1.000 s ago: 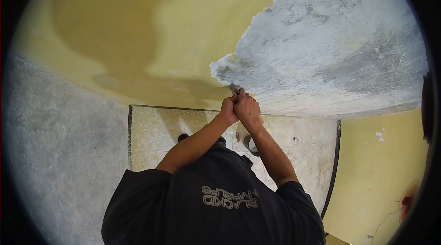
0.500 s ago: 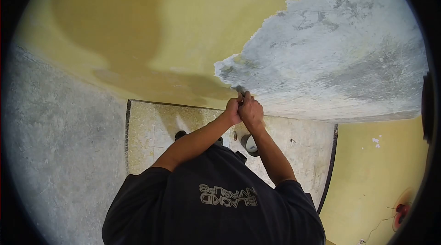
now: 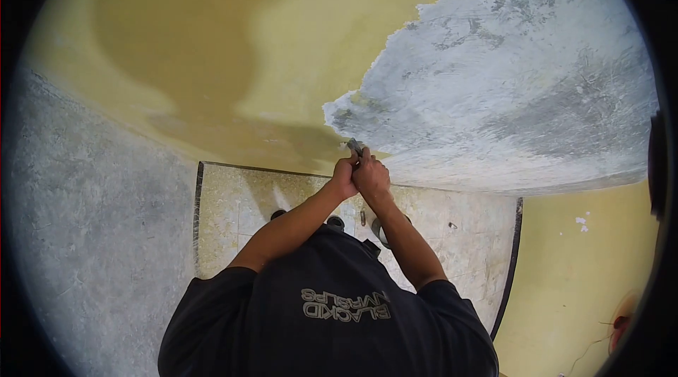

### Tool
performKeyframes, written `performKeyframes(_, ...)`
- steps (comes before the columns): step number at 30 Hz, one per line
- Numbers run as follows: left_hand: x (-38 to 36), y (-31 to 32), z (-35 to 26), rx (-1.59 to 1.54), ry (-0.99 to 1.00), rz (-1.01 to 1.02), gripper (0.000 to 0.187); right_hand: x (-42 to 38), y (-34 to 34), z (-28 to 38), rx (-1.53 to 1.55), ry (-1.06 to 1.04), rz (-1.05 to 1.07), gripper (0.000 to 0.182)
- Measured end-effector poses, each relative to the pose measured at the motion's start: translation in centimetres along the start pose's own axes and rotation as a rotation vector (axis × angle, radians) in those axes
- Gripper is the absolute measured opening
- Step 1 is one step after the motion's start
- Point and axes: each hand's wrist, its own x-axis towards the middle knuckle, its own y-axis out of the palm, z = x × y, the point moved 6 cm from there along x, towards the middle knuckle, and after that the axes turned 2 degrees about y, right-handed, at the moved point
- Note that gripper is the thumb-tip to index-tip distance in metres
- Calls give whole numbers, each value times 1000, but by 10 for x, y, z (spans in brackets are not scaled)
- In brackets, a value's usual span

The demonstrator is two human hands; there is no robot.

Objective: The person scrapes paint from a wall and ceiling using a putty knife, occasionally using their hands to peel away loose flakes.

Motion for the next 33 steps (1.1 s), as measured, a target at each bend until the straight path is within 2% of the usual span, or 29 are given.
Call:
performKeyframes(4, 23, -19, 11, 45, 6, -1, 31, -5, -8, -13, 67, 60, -93, 20)
performKeyframes(8, 0, -8, -6, 49, 56, -3, 26, -3, -5, 2, 113, 6, -65, 22)
performKeyframes(10, -7, -1, -11, 53, 54, 21, 30, -4, 1, 6, 123, 70, 6, 23)
performKeyframes(11, -10, 8, -6, 67, 51, -29, 28, -2, 6, 0, 141, 35, -61, 24)
performKeyframes(13, 9, -5, 1, 94, 52, -71, 28, -5, -5, -9, 135, 60, -34, 24)
performKeyframes(15, 58, -45, 13, -58, 40, 148, 31, -5, -16, -8, 113, 70, -7, 24)
performKeyframes(16, 44, -26, 10, -62, 45, 157, 31, -4, -16, -5, 107, 63, -10, 24)
performKeyframes(18, -7, 11, -3, 38, 71, -91, 27, -4, -10, 2, 102, 17, -23, 26)
performKeyframes(19, -10, 8, -4, 28, 58, -131, 25, -3, -3, -1, 105, 23, -24, 28)
performKeyframes(22, 3, 6, 3, 33, 27, -31, 26, -3, -12, -3, 96, 13, -41, 26)
performKeyframes(25, 53, -31, 19, -54, 27, 14, 32, 0, -22, -10, 31, 27, -5, 26)
performKeyframes(29, -13, 19, -15, -84, 89, 135, 37, 7, -14, 24, 41, -115, 10, 30)
performKeyframes(33, -6, 11, -8, -22, 52, 29, 36, -4, -27, 21, 69, -103, -30, 29)
